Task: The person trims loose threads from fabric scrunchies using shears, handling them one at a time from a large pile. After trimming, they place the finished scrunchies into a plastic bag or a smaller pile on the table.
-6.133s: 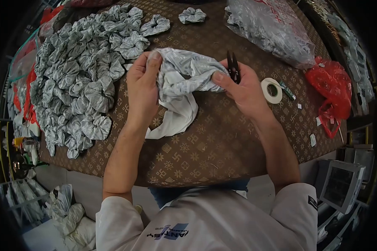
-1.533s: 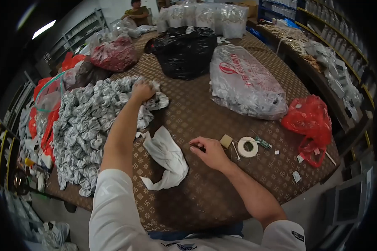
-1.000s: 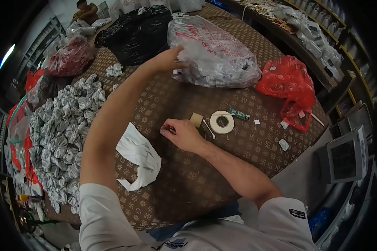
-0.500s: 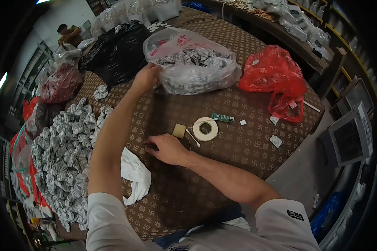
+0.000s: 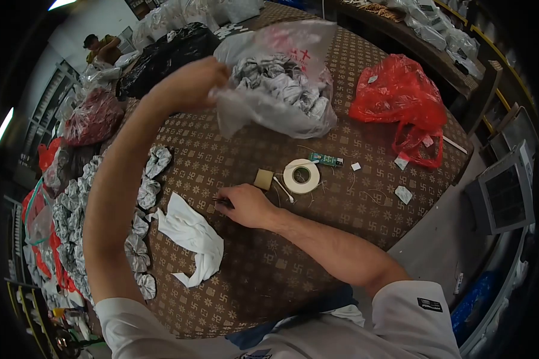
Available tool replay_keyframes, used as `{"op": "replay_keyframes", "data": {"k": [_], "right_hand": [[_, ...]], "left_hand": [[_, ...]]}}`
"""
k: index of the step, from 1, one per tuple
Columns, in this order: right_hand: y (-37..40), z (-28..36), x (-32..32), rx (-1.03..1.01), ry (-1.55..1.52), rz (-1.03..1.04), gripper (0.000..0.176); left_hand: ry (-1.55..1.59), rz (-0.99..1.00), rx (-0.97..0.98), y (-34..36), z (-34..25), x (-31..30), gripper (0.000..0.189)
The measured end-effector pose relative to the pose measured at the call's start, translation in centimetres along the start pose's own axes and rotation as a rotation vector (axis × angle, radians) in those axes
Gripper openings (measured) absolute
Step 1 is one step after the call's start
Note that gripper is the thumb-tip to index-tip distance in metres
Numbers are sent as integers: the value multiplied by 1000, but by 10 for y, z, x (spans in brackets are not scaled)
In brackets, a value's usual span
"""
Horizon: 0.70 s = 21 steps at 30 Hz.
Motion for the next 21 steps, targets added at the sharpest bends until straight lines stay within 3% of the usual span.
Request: {"op": "replay_keyframes", "data": {"k": [1, 2, 4, 6, 8, 9, 10, 12, 13, 14, 15, 17, 18, 21], "right_hand": [[0, 1, -1, -4, 3, -3, 25], [0, 2, -2, -10, 22, 13, 25], [1, 3, -2, -25, 46, 29, 25], [-1, 0, 1, -42, 71, 66, 24], [2, 5, 0, -82, 103, 49, 24], [0, 7, 1, -88, 122, 32, 25], [-1, 10, 2, -128, 128, 38, 25], [1, 6, 2, -54, 95, 72, 23], [0, 6, 0, -70, 108, 74, 23], [2, 6, -1, -74, 153, 92, 21], [1, 6, -1, -72, 193, 109, 20], [-7, -18, 15, -140, 182, 49, 18], [-1, -25, 23, -209, 172, -6, 17], [0, -8, 5, -275, 26, -60, 17]], "left_hand": [[-30, 156, 28, 9, -8, 11, 31], [-35, 152, 28, 13, -12, 18, 31], [93, 419, -74, 21, -12, 42, 35], [460, 216, -194, 9, -2, 64, 39], [477, 240, -549, -19, 3, 75, 46], [316, -92, -450, -19, 0, 98, 56], [188, 327, -655, -33, -24, 69, 62], [553, 10, -274, -62, 2, 133, 65], [542, -7, -277, -92, 37, 213, 65], [222, -56, -209, -120, 66, 292, 52], [220, -59, -208, -136, 62, 293, 52], [406, 177, -230, -144, 24, 290, 49], [405, -41, -393, -116, -24, 199, 43], [221, -66, -497, -120, -40, 211, 37]]}}
Point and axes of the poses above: each hand's wrist, its own y-axis away from the middle knuckle, its own x-axis out of the palm, z = x × y, the point moved 2 cm from there along -y, towards the middle knuckle, and after that the axes turned 6 degrees about -z, right-handed, at the moved point
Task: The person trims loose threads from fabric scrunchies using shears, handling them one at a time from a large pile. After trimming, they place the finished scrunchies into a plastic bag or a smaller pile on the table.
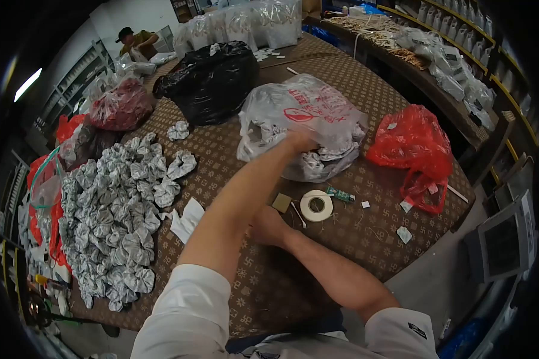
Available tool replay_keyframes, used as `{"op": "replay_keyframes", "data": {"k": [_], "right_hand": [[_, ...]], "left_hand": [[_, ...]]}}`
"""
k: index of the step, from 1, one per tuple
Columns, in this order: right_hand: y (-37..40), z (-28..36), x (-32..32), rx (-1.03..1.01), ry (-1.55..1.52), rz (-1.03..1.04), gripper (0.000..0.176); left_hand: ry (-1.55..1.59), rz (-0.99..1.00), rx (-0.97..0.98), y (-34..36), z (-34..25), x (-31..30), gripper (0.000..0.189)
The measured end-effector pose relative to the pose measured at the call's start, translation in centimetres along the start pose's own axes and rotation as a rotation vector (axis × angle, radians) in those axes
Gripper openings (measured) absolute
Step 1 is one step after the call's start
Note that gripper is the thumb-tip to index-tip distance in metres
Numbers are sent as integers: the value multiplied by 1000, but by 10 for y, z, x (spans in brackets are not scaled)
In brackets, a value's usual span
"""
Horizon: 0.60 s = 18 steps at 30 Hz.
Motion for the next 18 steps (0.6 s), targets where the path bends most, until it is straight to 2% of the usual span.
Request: {"op": "replay_keyframes", "data": {"k": [1, 2, 3, 4, 5, 6, 8, 10, 11, 13, 15, 16, 18], "right_hand": [[-4, 1, -6, 12, 8, -3, 17], [-4, 2, -7, 110, -32, 72, 18], [-3, 3, -5, 211, -82, 143, 18], [-1, 3, -3, 233, -101, 136, 18], [0, 1, -1, 219, -100, 129, 19], [-1, -1, -2, 193, -87, 126, 20], [-5, -4, -8, 181, -84, 113, 20], [-8, -9, -13, 125, -4, 180, 22], [-6, -11, -13, 127, -13, 182, 22], [-6, -25, -15, 283, -85, 115, 23], [-11, -39, -5, 326, -219, 215, 24], [-13, -26, -11, 288, -97, 238, 26], [-31, -2, -33, 166, 35, 420, 28]], "left_hand": [[28, -135, 116, 0, -11, -24, 37], [55, -262, 227, 5, -13, -49, 37], [103, -425, 507, -16, 23, -37, 39], [-190, -300, 389, -25, 3, -84, 40], [178, -53, 8, 5, -35, -169, 42], [463, -177, 153, -7, -21, -182, 48], [293, -362, 166, -8, -7, -224, 47], [379, -321, 211, -22, 17, -250, 50], [299, -177, 102, -11, 18, -272, 66], [278, -174, 85, 1, 28, -276, 67], [249, -155, 66, 13, 47, -268, 69], [241, -142, 58, 24, 50, -256, 70], [202, -140, 57, 37, 56, -253, 72]]}}
Point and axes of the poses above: each hand's wrist, its own y-axis away from the middle knuckle, its own x-axis out of the palm, z = x × y, the point moved 2 cm from there along -y, towards the middle knuckle, and after that the axes turned 6 degrees about -z, right-handed, at the moved point
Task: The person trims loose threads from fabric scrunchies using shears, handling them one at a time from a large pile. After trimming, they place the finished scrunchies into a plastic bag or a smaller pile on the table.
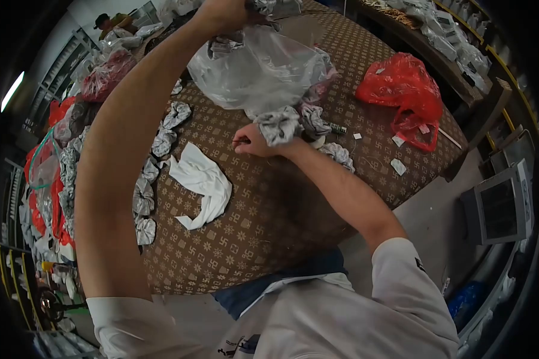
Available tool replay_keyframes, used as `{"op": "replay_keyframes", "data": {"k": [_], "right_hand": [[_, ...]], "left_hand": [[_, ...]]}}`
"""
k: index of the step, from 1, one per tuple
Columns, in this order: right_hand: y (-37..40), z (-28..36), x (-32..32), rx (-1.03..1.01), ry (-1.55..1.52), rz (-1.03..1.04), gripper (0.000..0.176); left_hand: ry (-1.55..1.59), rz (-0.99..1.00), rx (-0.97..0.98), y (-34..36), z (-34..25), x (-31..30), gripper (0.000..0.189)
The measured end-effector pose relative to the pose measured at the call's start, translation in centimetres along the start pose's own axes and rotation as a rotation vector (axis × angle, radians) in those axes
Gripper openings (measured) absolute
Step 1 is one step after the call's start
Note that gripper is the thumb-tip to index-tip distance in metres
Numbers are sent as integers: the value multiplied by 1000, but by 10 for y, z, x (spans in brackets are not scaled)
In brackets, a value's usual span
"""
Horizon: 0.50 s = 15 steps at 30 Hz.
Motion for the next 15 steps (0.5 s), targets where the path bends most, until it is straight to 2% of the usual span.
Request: {"op": "replay_keyframes", "data": {"k": [1, 3, 4, 5, 7, 8, 9, 12, 13, 14, 15], "right_hand": [[-8, -3, -3, -46, 68, -43, 31], [-19, -11, -23, 5, 17, 56, 32], [-24, -18, -22, -33, -147, 76, 31], [-23, -27, -21, -34, -140, 83, 31], [-10, -1, -21, -216, -47, 166, 29], [-5, 14, -17, -119, 9, 336, 26], [2, 18, -12, -124, 7, 345, 26], [35, 36, -8, 32, 60, 491, 28], [46, 53, -11, 83, 123, 568, 29], [51, 47, -4, 230, 108, 636, 32], [57, 53, -8, 226, 111, 639, 32]], "left_hand": [[-29, -6, 6, 6, 2, -3, 72], [-84, -15, 17, -2, 10, -18, 74], [-109, -23, 19, -3, 26, -31, 75], [-136, -33, 16, 1, 41, -35, 76], [-189, -44, -2, 22, 54, -42, 78], [-218, -50, -11, 32, 59, -45, 79], [-248, -53, -20, 46, 52, -48, 80], [-343, -61, -44, 138, -42, -7, 83], [-377, -69, -54, 144, -41, -12, 84], [-314, 14, -157, 167, -38, 4, 85], [-248, 99, -253, 193, -36, 27, 87]]}}
Point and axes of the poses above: each hand's wrist, its own y-axis away from the middle knuckle, its own x-axis out of the palm, z = x × y, the point moved 2 cm from there along -y, towards the middle knuckle, and after that the axes turned 6 degrees about -z, right-handed, at the moved point
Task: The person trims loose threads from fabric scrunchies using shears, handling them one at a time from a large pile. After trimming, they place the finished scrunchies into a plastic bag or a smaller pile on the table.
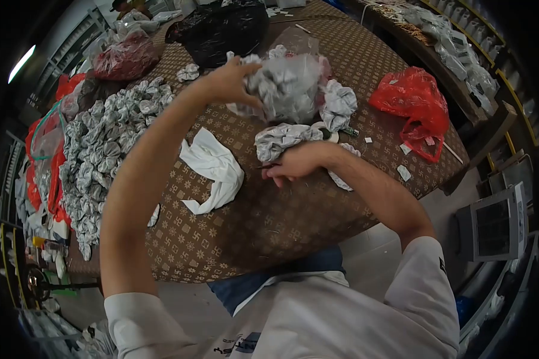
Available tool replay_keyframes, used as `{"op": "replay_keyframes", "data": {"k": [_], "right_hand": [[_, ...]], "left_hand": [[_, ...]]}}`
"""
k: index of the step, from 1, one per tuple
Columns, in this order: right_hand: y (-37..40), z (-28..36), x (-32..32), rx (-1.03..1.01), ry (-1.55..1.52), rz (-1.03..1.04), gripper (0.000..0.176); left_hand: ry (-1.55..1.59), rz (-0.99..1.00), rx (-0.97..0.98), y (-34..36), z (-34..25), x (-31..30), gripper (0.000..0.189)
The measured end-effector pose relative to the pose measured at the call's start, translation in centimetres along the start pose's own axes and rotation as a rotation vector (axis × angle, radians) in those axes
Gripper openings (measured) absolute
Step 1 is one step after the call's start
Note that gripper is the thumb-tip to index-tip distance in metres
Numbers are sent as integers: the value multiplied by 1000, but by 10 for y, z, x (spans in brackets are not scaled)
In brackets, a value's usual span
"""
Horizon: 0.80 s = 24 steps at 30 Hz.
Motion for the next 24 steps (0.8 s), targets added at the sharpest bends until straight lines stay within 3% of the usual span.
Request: {"op": "replay_keyframes", "data": {"k": [1, 3, 5, 6, 8, 10, 12, 15, 17, 18, 20, 21, 23, 24], "right_hand": [[15, 9, -3, -11, -93, 28, 31], [35, 18, -11, -24, -197, 79, 29], [54, 28, -22, -20, -117, 52, 29], [62, 34, -27, -10, -37, 21, 28], [67, 49, -32, -44, 149, -51, 23], [70, 70, -35, -89, 502, -388, 22], [54, 85, -35, -74, 503, -411, 28], [26, 92, -37, -221, 474, -545, 23], [14, 97, -40, -318, 342, -567, 30], [15, 98, -44, -312, 346, -567, 30], [25, 89, -58, -221, -194, -495, 40], [19, 56, -72, -218, -171, -630, 48], [23, -21, -114, 132, -93, -1140, 46], [27, -53, -128, 278, 96, -1258, 44]], "left_hand": [[1, 2, -3, 18, 0, 10, 87], [-239, -352, 112, 55, -1, 15, 83], [73, -484, 0, 93, -12, 1, 61], [335, -460, -165, 116, -25, -10, 40], [752, -321, -415, 156, -38, -19, 35], [745, -377, -308, 177, -50, -11, 32], [765, -345, -223, 181, -63, -9, 32], [699, -351, -205, 177, -50, 3, 23], [432, -437, -3, 175, -38, 6, 12], [437, -441, 0, 175, -33, 10, 12], [677, -430, -180, 178, -19, 22, 9], [682, -440, -183, 179, -9, 31, 9], [835, -448, -350, 182, 20, 58, 11], [923, -450, -414, 185, 32, 74, 12]]}}
Point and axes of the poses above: each hand's wrist, its own y-axis away from the middle knuckle, its own x-axis out of the palm, z = x × y, the point moved 2 cm from there along -y, towards the middle knuckle, and after that the axes turned 6 degrees about -z, right-handed, at the moved point
